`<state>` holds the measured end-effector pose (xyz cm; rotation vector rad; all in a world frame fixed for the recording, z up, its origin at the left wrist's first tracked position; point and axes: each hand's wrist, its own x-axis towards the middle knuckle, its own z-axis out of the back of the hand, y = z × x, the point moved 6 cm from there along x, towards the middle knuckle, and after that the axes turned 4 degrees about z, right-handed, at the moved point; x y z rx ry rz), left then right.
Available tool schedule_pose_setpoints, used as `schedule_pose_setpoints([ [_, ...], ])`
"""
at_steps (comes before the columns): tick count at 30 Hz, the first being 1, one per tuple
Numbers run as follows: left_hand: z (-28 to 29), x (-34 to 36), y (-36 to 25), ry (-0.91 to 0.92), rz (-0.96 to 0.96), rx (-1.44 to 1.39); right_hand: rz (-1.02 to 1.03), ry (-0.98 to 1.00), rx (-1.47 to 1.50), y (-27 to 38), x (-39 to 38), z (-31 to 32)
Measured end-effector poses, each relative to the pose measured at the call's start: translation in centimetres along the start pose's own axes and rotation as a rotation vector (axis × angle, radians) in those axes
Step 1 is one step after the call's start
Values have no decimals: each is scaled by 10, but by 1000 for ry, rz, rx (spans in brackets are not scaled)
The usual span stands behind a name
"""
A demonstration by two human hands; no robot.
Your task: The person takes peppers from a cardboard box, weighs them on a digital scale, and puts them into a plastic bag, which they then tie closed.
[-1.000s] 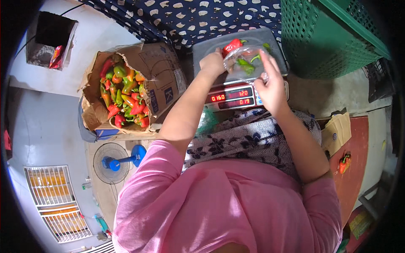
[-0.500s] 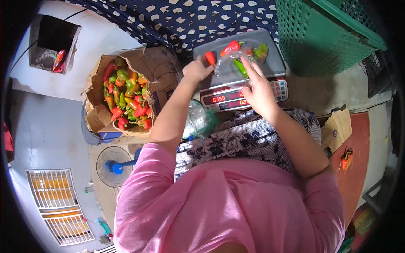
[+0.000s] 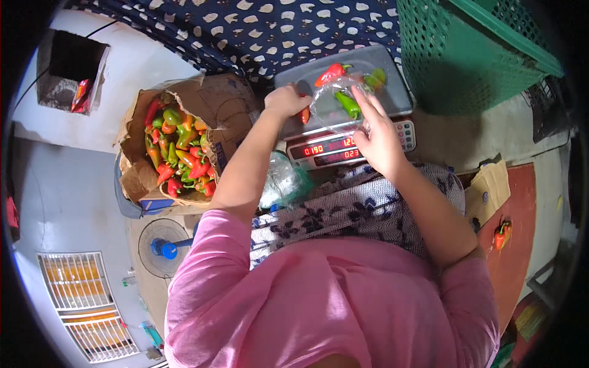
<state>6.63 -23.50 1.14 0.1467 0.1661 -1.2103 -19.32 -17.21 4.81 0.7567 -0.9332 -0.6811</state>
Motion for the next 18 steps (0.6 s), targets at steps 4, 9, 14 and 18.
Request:
schedule_pose_setpoints([
  [4,-21,-6,33,33,-7,-182,-87,64,68,9,1,-2],
  [9,-2,-39,1,89,-133,-44,-32,46,9,3,-3,-6],
  [14,57,-97,32,-542,-81,-1154,45,-20,-52,12,-3,-3],
  [18,81,-153,-39,-468,-366,-916,32,-60,-68,9,-1,-2],
])
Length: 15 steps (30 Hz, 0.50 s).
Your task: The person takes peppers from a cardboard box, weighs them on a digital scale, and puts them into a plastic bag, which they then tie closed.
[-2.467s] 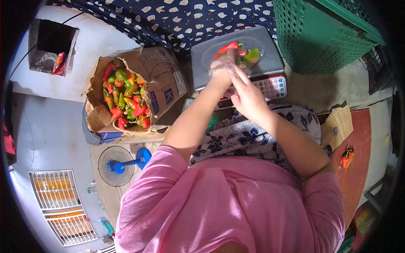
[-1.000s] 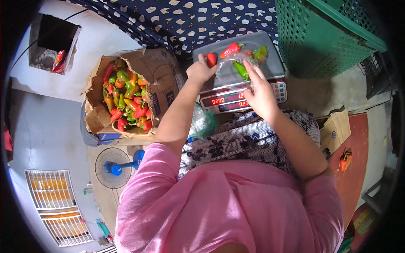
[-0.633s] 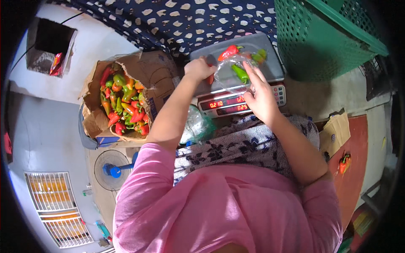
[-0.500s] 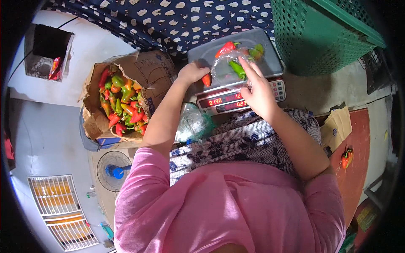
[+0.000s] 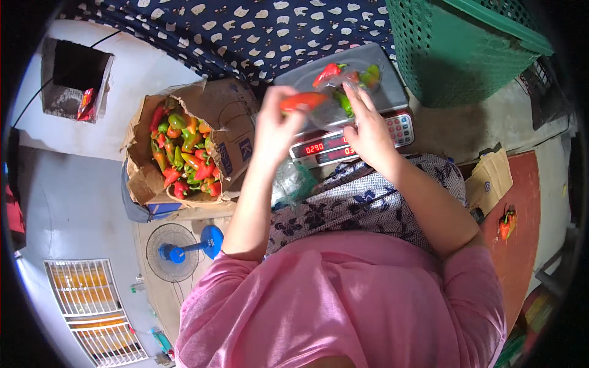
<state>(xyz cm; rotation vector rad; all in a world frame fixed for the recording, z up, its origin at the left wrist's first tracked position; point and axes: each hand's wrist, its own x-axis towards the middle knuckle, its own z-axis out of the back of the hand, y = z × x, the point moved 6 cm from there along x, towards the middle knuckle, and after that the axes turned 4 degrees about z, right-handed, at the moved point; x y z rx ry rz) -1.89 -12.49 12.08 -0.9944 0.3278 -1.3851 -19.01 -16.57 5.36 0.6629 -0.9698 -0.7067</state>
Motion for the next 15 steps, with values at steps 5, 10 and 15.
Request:
schedule_pose_setpoints([
  [5,-98,13,24,468,88,257,52,29,-90,5,-10,-12],
  [10,-148,41,50,241,-314,174,59,64,-20,8,-10,-13],
  [15,-160,59,51,473,-297,501,51,48,-3,3,-6,-7],
])
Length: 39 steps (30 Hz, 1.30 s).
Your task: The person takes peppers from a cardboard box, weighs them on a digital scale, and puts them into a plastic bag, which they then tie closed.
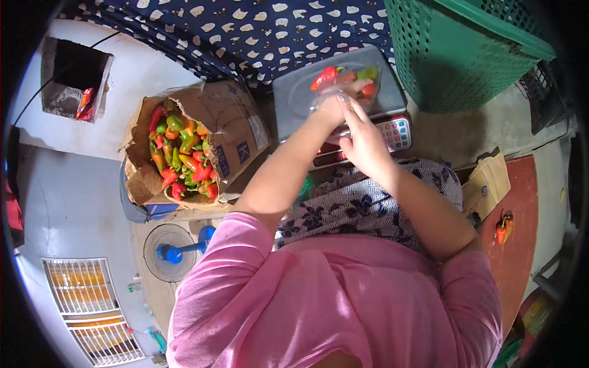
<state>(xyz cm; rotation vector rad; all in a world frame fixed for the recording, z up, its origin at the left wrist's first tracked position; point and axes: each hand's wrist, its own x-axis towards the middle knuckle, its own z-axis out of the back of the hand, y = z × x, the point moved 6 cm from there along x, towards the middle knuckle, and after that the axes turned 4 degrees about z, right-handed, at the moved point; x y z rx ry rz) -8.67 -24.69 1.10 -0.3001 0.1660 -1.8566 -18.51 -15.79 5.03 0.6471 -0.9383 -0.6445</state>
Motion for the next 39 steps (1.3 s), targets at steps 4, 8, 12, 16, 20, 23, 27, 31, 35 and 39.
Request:
schedule_pose_setpoints([
  [4,-3,2,20,92,266,-34,-25,9,-3,-9,0,0],
  [8,10,-16,6,-4,75,-65,-112,68,59,-12,0,-5],
  [12,-8,-27,6,42,-35,-37,-170,121,153,-2,2,-5],
  [16,-11,-25,29,225,219,-187,13,39,-20,0,-8,-16],
  [20,7,-31,6,302,149,236,42,44,-40,-1,-9,-16],
  [23,8,-33,5,153,105,260,37,47,-37,0,-6,-13],
  [27,14,-24,20,158,243,95,-16,81,2,2,-4,-13],
  [31,17,-18,24,136,275,222,-13,102,-21,-4,-6,-15],
  [35,5,-8,35,213,400,508,31,89,-32,-1,-7,-18],
  [39,5,-11,34,169,409,450,5,89,18,-4,-6,-16],
])
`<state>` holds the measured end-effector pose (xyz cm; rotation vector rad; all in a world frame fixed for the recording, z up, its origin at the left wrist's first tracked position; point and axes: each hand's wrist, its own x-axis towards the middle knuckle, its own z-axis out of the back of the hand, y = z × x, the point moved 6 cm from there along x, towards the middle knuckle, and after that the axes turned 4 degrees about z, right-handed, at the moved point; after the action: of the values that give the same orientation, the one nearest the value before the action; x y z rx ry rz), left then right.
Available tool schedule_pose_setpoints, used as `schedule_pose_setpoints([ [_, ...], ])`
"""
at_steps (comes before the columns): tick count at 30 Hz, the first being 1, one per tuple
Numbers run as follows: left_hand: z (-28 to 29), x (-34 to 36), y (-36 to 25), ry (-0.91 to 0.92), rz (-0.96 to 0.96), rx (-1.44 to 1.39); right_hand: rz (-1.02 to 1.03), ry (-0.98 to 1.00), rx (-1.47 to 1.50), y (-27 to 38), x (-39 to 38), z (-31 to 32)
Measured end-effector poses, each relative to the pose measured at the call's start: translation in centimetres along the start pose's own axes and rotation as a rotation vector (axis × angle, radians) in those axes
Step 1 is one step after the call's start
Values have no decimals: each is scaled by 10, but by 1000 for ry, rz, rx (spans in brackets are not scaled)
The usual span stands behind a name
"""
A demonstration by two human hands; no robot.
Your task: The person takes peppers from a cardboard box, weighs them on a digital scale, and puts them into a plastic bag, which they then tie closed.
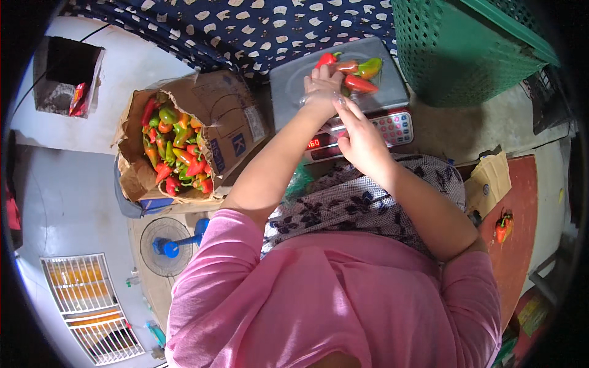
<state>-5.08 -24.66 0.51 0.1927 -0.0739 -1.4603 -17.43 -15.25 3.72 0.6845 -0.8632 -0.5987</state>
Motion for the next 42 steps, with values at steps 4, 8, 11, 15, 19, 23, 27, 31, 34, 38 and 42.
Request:
schedule_pose_setpoints([
  [4,20,-19,-2,-97,-96,-131,-43,-3,35,-8,3,4],
  [8,10,-19,-2,70,-286,-278,41,-77,-42,-3,4,6],
  [11,12,-24,-3,13,-282,-277,-111,53,84,-5,4,2],
  [15,4,-18,-3,-182,-388,-320,-51,56,22,-1,2,-2],
  [19,9,9,7,-159,-72,-355,3,86,-58,6,-4,-10],
  [23,7,15,4,-8,84,-262,43,53,-16,6,-1,-5],
  [27,-6,10,7,17,72,-534,39,32,35,4,0,-6],
  [31,7,-14,-16,2,92,-460,22,11,32,-5,-1,-6],
  [34,4,-18,-23,-207,-56,-357,-10,45,43,0,-2,-10],
  [38,1,-4,-23,-88,-17,-300,-54,92,28,4,-7,-13],
  [42,-4,7,-21,8,48,-280,49,43,4,11,-7,-9],
])
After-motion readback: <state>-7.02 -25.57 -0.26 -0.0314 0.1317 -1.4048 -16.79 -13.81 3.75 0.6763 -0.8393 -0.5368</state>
